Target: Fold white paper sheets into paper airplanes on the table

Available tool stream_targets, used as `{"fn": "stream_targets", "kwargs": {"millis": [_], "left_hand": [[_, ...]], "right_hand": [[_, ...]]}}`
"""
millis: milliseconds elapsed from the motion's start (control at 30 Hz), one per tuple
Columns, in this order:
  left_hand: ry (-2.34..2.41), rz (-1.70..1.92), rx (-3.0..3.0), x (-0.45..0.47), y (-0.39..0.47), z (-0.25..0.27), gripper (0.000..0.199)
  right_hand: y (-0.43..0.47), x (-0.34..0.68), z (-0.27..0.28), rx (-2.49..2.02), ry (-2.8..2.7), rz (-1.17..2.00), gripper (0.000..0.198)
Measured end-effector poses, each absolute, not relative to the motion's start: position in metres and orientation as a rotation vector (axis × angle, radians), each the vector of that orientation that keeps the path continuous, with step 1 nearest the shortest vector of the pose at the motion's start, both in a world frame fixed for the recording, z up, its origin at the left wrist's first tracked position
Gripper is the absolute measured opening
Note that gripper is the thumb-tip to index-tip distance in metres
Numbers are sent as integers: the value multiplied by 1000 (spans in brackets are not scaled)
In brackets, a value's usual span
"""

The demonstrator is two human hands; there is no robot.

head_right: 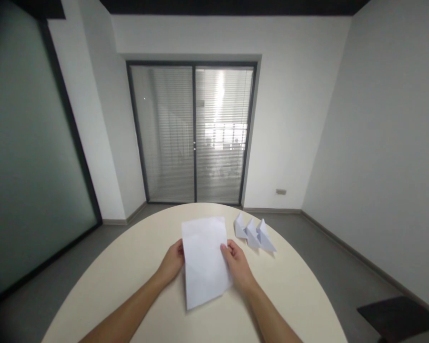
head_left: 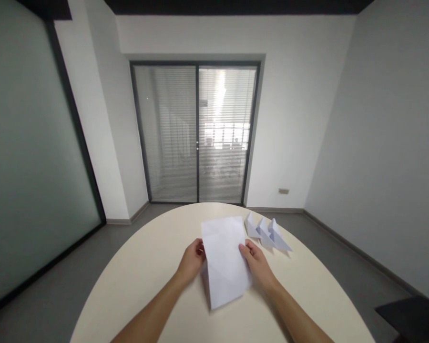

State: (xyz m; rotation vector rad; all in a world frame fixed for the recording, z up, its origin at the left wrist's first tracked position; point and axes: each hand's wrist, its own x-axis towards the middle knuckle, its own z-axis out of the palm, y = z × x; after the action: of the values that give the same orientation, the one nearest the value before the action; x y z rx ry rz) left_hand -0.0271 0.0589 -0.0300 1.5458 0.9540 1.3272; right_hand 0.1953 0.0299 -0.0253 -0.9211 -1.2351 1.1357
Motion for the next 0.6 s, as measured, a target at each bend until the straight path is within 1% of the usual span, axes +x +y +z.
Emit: {"fn": "stream_targets", "kwargs": {"millis": [67, 167, 267, 333, 467, 600], "left_hand": [[923, 1317, 1468, -17, 51, -27, 27], [967, 1279, 1329, -7, 45, -26, 27], [946, 1313, 1399, -8, 49, -28, 29], [948, 1388, 1504, -16, 56, -30, 33], [1244, 1562, 1396, -41, 73, -34, 34], [1295, 1584, 1390, -55, 81, -38, 35]], "right_hand": [[24, 190, -22, -859, -1275, 1269, 41], [18, 184, -15, -807, -1323, 1335, 42], [17, 182, -10, -816, -1313, 1237, 43], [18, 183, -8, -834, -1281, 1163, 45], [23, 187, -8, -846, -1214, 1018, 51], [27, 188, -11, -846, -1187, 929, 58]]}}
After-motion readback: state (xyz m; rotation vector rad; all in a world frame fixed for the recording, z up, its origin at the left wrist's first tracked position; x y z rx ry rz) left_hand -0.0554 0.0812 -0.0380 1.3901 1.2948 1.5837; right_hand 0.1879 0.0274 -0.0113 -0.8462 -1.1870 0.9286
